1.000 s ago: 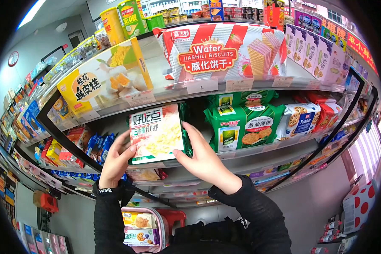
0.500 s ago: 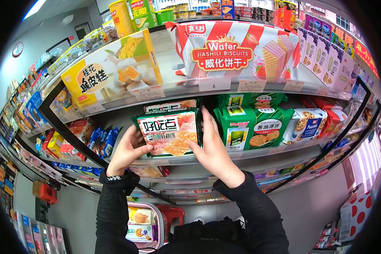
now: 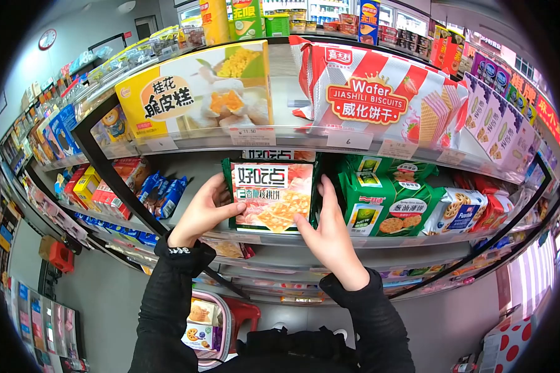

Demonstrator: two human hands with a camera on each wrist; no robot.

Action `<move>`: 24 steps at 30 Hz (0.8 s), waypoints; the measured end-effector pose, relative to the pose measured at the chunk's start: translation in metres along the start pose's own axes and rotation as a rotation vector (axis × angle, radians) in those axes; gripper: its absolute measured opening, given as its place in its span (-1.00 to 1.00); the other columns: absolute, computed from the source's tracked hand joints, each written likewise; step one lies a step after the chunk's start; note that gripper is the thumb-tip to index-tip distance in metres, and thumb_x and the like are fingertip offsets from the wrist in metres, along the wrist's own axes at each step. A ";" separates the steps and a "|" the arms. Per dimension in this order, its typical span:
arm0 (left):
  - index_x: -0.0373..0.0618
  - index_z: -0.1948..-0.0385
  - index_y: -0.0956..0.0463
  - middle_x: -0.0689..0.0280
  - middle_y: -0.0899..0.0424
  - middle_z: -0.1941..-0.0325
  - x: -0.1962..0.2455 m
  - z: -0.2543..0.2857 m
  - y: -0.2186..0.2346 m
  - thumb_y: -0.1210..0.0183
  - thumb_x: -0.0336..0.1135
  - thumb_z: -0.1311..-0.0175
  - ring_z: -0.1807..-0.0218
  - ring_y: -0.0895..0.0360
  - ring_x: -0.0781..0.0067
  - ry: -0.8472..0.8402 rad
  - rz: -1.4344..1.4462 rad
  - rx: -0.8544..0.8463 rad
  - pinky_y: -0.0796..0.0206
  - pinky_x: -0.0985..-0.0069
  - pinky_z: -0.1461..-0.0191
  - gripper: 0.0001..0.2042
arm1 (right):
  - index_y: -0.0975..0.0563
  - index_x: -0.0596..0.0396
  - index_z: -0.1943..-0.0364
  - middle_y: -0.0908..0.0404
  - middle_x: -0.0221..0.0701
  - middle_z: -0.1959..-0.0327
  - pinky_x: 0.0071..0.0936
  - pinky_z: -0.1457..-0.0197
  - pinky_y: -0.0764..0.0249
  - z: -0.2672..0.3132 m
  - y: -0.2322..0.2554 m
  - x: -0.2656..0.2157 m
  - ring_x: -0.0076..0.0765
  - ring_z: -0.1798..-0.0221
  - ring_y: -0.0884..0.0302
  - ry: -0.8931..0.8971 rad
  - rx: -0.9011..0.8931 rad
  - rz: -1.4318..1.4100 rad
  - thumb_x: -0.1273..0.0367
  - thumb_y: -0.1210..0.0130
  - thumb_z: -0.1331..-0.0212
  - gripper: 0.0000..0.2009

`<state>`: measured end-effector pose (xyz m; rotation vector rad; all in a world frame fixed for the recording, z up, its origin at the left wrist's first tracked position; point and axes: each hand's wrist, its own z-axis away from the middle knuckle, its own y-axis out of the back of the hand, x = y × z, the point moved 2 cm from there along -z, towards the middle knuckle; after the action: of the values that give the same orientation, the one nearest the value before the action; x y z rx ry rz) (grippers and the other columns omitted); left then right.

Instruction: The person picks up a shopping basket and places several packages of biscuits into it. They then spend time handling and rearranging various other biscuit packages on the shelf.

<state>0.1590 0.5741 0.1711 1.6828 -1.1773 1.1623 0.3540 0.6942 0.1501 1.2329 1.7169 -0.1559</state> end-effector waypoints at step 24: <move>-0.34 0.09 -0.35 0.26 -0.52 0.13 -0.009 -0.007 -0.012 -0.16 -0.46 -0.08 0.08 -0.42 0.57 0.015 0.031 0.073 -0.25 0.60 -0.02 -0.66 | 0.08 0.35 -0.22 -0.09 0.06 -0.20 -0.37 -0.25 -0.07 0.002 0.001 0.003 0.01 -0.26 -0.09 0.001 0.035 0.093 0.47 0.19 -0.19 -0.46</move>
<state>0.1670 0.5862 0.1632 1.7127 -1.1678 1.2490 0.3559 0.6953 0.1470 1.3361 1.6598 -0.1301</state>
